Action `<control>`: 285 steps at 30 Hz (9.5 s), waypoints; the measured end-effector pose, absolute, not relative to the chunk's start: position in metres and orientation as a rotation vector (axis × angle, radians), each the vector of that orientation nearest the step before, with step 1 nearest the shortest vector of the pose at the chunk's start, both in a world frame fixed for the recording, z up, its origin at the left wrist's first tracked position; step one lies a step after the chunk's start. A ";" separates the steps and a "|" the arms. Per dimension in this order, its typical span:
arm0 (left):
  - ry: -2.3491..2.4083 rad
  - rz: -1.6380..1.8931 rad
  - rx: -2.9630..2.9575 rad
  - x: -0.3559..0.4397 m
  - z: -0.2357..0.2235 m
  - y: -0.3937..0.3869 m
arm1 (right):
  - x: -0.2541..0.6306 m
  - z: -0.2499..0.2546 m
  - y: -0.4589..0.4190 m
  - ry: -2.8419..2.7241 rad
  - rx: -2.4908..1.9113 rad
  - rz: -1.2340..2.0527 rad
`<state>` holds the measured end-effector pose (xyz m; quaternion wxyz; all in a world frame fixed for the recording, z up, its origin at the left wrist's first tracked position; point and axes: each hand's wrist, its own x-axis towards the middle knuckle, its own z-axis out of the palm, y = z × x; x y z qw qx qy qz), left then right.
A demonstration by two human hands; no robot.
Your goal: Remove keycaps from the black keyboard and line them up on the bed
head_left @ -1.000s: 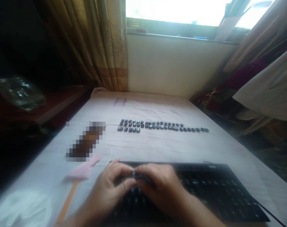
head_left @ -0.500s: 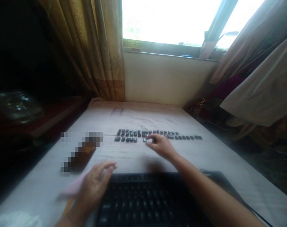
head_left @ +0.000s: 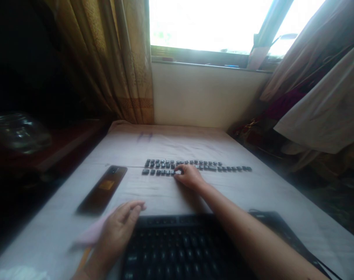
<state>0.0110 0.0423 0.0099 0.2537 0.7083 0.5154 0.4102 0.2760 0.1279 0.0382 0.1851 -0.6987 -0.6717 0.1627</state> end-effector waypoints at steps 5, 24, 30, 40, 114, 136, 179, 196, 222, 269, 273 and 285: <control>1.404 1.113 1.915 0.012 0.011 0.041 | 0.275 0.036 0.128 -1.917 -1.984 0.438; 1.417 1.078 1.861 0.009 0.001 0.044 | 0.284 0.043 0.122 -1.829 -1.878 0.438; 1.422 1.047 1.865 0.007 -0.001 0.045 | 0.302 0.065 0.096 -1.698 -1.696 0.545; 1.430 1.032 1.899 0.007 -0.003 0.046 | 0.331 0.098 0.019 -1.089 -1.315 0.786; 1.096 0.777 2.253 0.017 0.014 0.028 | 0.289 0.059 -0.015 -1.938 -1.311 1.078; 0.997 0.855 2.456 0.041 0.044 -0.005 | 0.266 0.067 -0.032 -1.934 -1.021 0.525; 1.026 0.959 2.262 0.041 0.045 -0.004 | 0.259 0.065 -0.027 -2.059 -1.074 0.293; 1.385 1.116 2.130 0.003 0.007 0.044 | 0.299 0.044 0.112 -1.862 -2.010 0.468; 1.405 1.022 2.132 -0.001 0.002 0.049 | 0.298 0.040 0.123 -1.997 -2.020 0.360; 1.462 0.883 2.122 0.004 0.013 0.041 | 0.312 0.075 -0.002 -1.743 -1.358 1.424; 1.447 0.882 2.117 0.004 0.013 0.041 | 0.307 0.083 -0.008 -2.077 -1.413 1.083; 1.430 0.884 2.140 0.005 0.012 0.040 | 0.300 0.077 -0.014 -2.322 -1.303 0.806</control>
